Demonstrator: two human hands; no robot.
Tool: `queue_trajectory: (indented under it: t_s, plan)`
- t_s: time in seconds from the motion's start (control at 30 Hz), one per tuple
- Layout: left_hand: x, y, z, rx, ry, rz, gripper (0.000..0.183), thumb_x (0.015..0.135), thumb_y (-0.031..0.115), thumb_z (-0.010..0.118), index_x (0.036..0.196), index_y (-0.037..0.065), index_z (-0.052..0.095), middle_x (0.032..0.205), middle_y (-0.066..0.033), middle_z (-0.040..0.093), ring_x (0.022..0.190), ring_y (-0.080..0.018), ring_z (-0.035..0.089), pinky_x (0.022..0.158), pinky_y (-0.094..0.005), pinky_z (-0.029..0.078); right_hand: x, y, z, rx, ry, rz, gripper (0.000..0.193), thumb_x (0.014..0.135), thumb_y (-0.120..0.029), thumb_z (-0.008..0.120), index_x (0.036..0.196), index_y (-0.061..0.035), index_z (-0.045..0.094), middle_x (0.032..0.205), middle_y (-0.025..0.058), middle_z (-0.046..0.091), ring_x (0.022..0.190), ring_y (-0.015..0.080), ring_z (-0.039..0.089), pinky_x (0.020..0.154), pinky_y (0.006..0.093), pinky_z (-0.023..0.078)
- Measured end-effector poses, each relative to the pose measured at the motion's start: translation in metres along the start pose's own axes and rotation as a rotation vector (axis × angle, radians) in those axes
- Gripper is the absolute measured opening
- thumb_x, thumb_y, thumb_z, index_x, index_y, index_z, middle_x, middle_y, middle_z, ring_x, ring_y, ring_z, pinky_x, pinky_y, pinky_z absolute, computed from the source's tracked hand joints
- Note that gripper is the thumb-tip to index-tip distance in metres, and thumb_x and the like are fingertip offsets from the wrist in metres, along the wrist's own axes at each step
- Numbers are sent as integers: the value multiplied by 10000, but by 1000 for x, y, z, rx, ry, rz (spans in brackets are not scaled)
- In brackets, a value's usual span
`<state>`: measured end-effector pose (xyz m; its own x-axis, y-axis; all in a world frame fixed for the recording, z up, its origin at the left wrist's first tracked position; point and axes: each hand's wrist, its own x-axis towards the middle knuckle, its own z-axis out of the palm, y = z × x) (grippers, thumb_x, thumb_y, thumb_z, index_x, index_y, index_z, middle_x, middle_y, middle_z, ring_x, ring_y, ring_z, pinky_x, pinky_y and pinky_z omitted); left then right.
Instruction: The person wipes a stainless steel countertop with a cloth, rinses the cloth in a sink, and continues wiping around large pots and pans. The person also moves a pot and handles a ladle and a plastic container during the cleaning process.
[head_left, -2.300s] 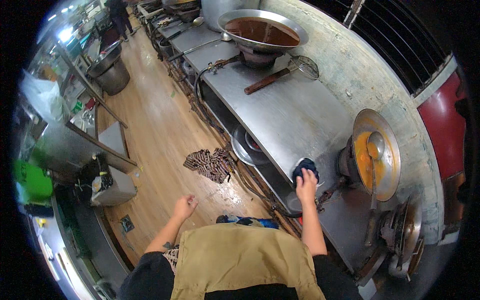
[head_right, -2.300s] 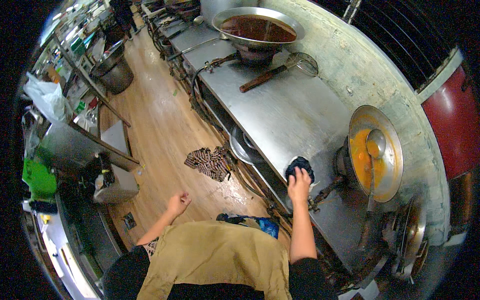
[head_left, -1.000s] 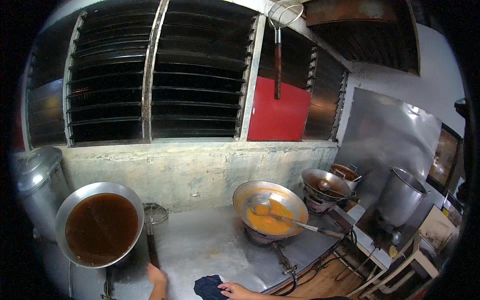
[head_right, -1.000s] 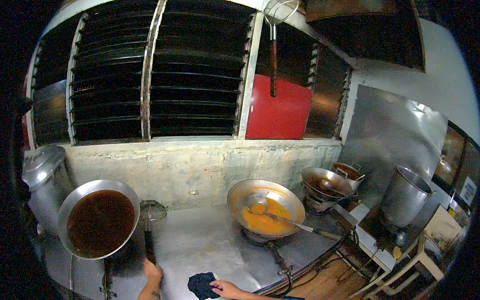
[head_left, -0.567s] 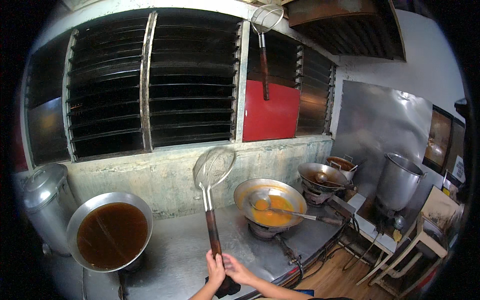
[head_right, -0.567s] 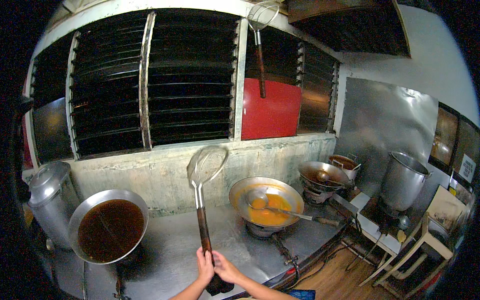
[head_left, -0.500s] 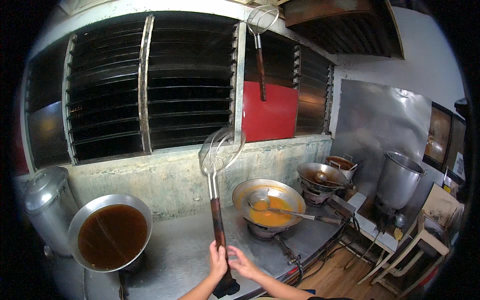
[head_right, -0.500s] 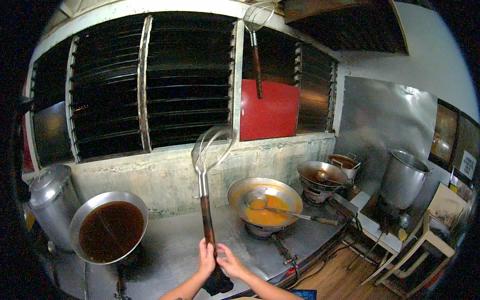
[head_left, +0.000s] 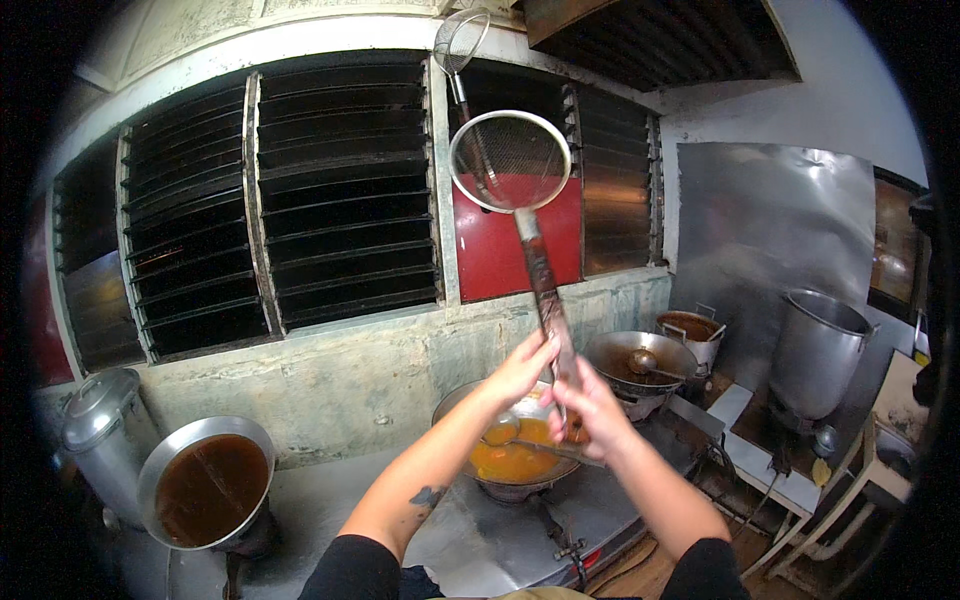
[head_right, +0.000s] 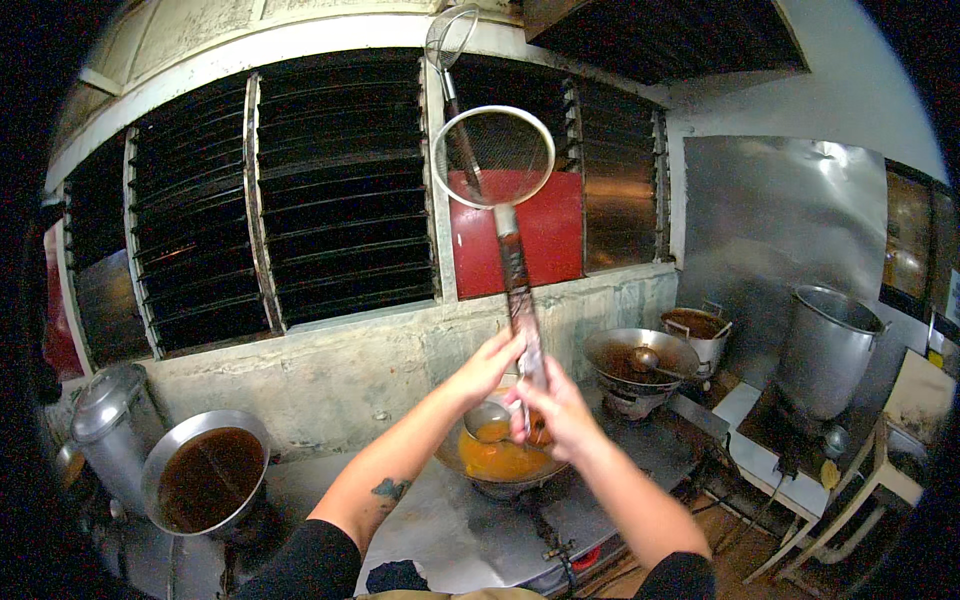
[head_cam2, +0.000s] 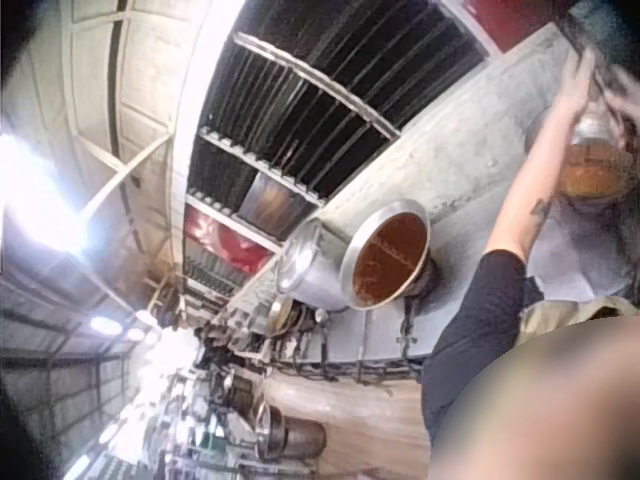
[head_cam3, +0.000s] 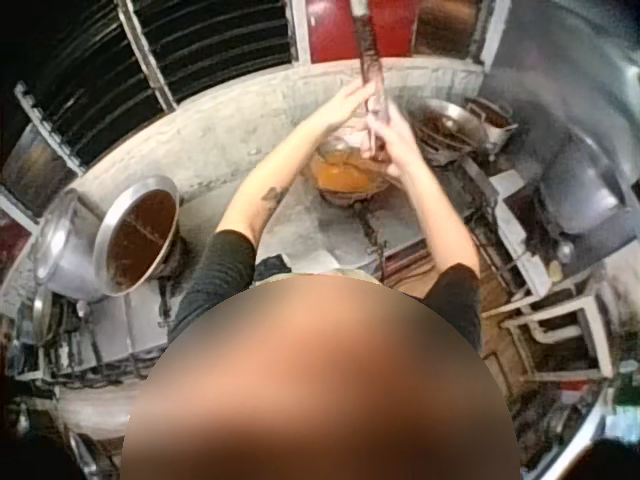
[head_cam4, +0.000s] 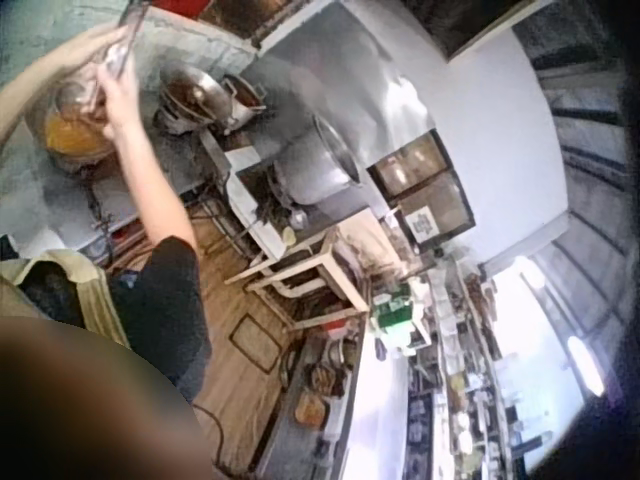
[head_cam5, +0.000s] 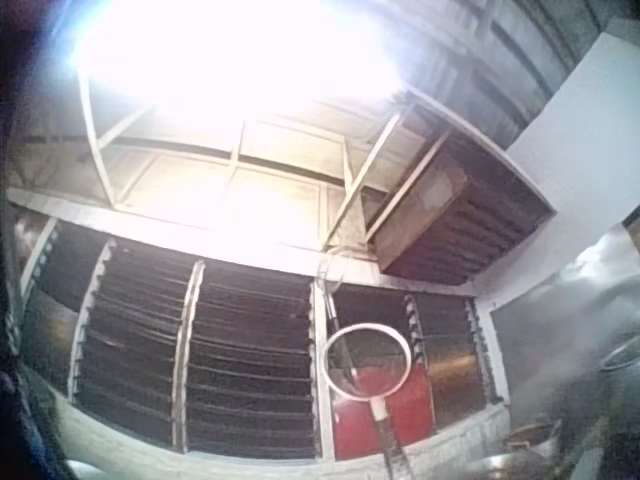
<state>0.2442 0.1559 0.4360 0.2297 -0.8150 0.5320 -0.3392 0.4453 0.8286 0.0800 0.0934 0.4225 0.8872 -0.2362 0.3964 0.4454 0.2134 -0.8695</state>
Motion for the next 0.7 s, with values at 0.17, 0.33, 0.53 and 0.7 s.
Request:
queue_trajectory:
  t_s: [0.17, 0.33, 0.53, 0.7]
  plan:
    - [3, 3, -12, 199, 132, -130, 596, 1018, 461, 367, 1469, 76, 309, 1357, -97, 505, 1246, -193, 464, 1046, -348, 343, 116, -50, -47, -329, 267, -200, 463, 886, -17, 547, 1302, -103, 363, 735, 60, 527, 465, 162, 538, 368, 329, 456]
    - [-92, -18, -42, 189, 181, -211, 509, 1029, 367, 403, 1447, 82, 350, 1329, -83, 521, 1220, -178, 489, 1009, -317, 382, 251, -104, -55, -455, 291, -392, 426, 830, 34, 451, 1238, -62, 372, 739, 99, 529, 430, 173, 525, 318, 318, 415]
    - [-249, -7, -46, 98, 471, -481, 437, 1031, 247, 413, 1399, 13, 385, 1266, -125, 555, 1098, -193, 570, 980, -345, 444, 365, -183, 4, -389, 357, -523, 292, 805, 25, 493, 1071, -38, 391, 694, 95, 492, 494, 165, 524, 375, 319, 459]
    - [-354, 26, -22, 144, 902, -593, 457, 999, 404, 463, 1362, 129, 493, 1174, -48, 617, 984, -146, 591, 865, -305, 479, 418, -229, 46, -438, 345, -511, 310, 813, 18, 513, 1092, 1, 380, 810, 140, 511, 563, 179, 563, 404, 323, 490]
